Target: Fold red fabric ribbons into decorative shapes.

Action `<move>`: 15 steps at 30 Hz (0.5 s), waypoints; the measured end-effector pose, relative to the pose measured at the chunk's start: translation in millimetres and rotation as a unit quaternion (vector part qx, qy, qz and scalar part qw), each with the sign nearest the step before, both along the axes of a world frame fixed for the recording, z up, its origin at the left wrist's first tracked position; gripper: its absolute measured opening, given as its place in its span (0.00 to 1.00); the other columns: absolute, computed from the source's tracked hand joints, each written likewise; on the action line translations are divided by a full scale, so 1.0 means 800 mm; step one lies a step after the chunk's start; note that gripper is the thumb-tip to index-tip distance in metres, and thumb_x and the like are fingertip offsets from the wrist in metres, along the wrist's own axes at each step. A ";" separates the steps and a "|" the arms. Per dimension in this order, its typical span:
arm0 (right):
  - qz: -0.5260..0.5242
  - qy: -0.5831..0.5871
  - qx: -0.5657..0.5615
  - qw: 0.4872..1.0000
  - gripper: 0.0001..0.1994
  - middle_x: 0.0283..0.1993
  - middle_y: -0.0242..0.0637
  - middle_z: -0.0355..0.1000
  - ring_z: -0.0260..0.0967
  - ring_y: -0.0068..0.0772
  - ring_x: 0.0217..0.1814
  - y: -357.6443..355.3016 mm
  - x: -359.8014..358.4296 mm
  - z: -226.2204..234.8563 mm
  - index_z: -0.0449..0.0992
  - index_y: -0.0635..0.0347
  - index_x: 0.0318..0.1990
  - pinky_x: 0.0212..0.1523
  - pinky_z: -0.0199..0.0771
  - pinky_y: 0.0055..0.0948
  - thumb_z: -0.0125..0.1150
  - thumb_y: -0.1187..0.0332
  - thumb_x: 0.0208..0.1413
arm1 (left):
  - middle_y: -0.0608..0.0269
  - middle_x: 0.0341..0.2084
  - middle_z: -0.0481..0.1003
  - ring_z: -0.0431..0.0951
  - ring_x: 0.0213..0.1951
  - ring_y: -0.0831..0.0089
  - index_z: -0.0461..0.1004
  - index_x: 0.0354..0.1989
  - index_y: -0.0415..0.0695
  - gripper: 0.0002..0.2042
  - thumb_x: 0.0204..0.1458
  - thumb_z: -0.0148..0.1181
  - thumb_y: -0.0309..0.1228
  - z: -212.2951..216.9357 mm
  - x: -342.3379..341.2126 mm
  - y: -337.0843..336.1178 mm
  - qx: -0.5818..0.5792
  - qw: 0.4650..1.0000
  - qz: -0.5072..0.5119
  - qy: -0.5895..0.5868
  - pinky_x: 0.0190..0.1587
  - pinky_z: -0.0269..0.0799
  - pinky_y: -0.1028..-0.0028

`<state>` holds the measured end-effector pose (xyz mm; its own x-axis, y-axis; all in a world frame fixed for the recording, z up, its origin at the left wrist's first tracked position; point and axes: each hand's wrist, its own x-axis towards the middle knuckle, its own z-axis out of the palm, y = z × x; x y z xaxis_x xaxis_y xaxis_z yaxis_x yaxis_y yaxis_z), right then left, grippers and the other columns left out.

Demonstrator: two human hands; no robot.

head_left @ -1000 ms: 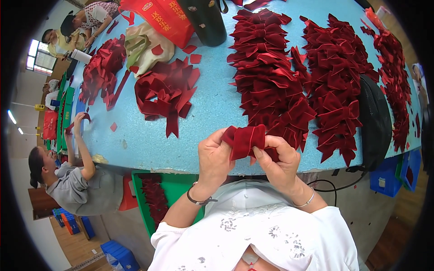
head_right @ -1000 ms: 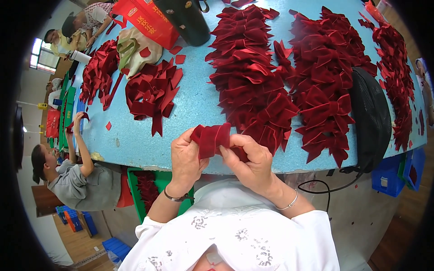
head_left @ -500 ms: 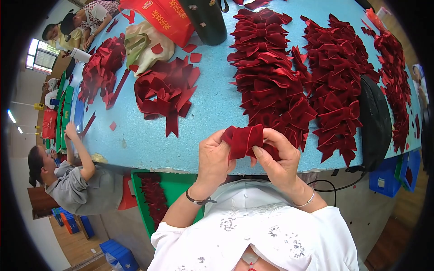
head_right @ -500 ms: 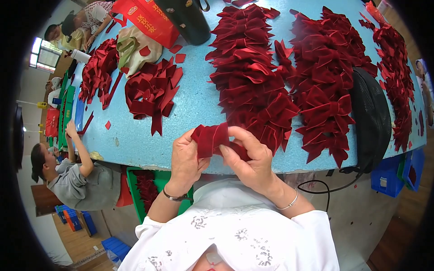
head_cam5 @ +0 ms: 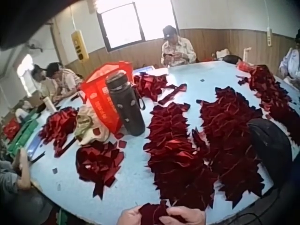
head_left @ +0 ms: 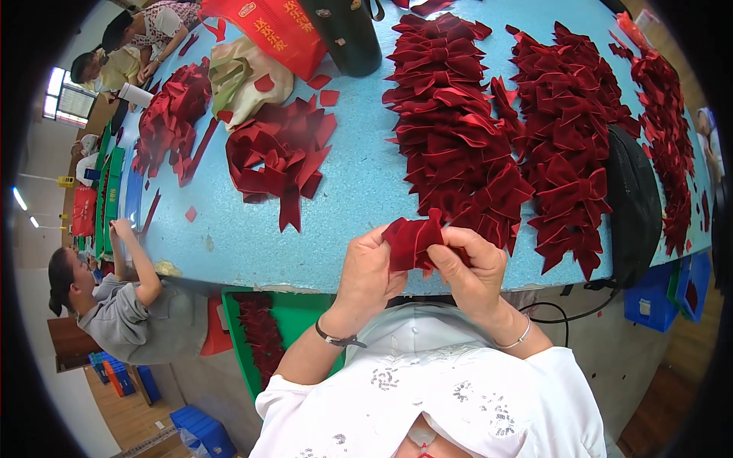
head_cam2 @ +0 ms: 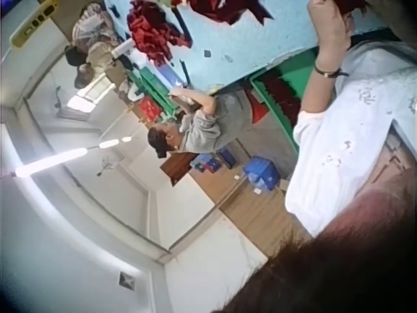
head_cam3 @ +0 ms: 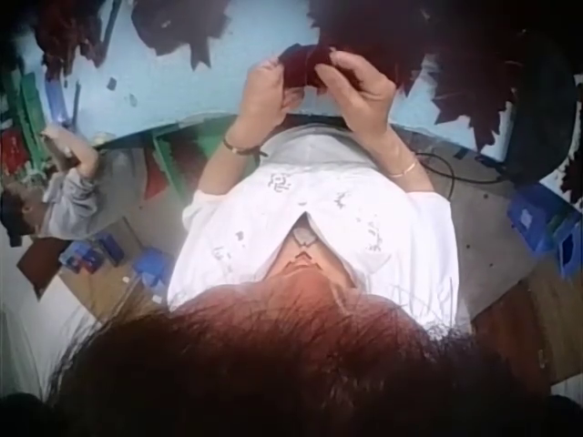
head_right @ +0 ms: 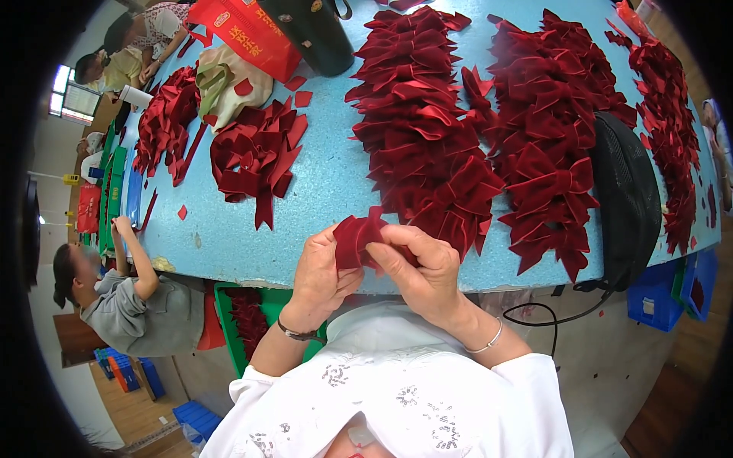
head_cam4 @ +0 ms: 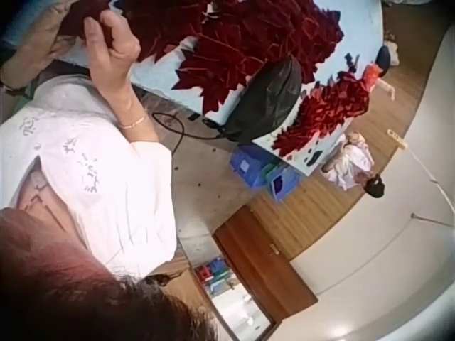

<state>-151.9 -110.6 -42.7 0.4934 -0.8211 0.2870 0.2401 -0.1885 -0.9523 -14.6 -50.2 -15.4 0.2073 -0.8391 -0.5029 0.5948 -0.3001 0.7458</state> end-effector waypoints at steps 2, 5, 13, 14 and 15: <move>0.004 0.009 0.004 1.000 0.06 0.27 0.35 0.74 0.68 0.17 0.23 0.000 0.000 0.000 0.73 0.68 0.39 0.21 0.67 0.15 0.58 0.77 0.54 | 0.74 0.12 0.66 0.53 0.07 0.89 0.73 0.38 0.39 0.09 0.58 0.51 0.31 -0.003 0.001 0.001 -0.005 1.000 -0.001 0.013 0.09 0.46 0.84; 0.008 0.042 -0.014 0.999 0.06 0.28 0.35 0.74 0.68 0.17 0.23 0.000 -0.002 0.000 0.73 0.68 0.39 0.22 0.67 0.15 0.57 0.78 0.54 | 0.75 0.11 0.65 0.53 0.07 0.89 0.73 0.38 0.39 0.08 0.57 0.51 0.31 -0.008 0.001 0.002 -0.007 1.000 0.005 0.012 0.09 0.46 0.85; 0.008 0.024 0.054 0.998 0.07 0.29 0.35 0.74 0.68 0.16 0.23 0.001 -0.002 0.003 0.72 0.68 0.40 0.22 0.67 0.15 0.57 0.80 0.52 | 0.66 0.12 0.70 0.54 0.06 0.88 0.73 0.40 0.38 0.12 0.59 0.50 0.35 -0.010 0.000 0.001 -0.007 1.000 -0.013 0.013 0.07 0.45 0.83; 0.007 0.024 0.054 0.998 0.07 0.29 0.35 0.74 0.68 0.16 0.23 0.001 -0.002 0.002 0.72 0.68 0.40 0.22 0.67 0.15 0.57 0.80 0.52 | 0.66 0.12 0.70 0.54 0.06 0.88 0.73 0.40 0.38 0.12 0.59 0.50 0.35 -0.009 -0.001 0.001 -0.007 1.000 -0.014 0.013 0.07 0.45 0.83; 0.009 0.029 0.049 0.998 0.07 0.29 0.35 0.74 0.68 0.16 0.23 0.001 -0.002 0.001 0.72 0.68 0.40 0.22 0.67 0.15 0.58 0.79 0.52 | 0.69 0.12 0.68 0.54 0.07 0.88 0.73 0.39 0.38 0.11 0.58 0.51 0.33 -0.008 -0.001 0.001 -0.008 1.000 -0.011 0.019 0.08 0.45 0.84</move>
<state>-153.8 -109.9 -41.5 0.5222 -0.8343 0.1767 0.1872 -0.0900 -0.9782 -15.7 -49.2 -21.9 0.1697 -0.8512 -0.4967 0.6160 -0.3018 0.7276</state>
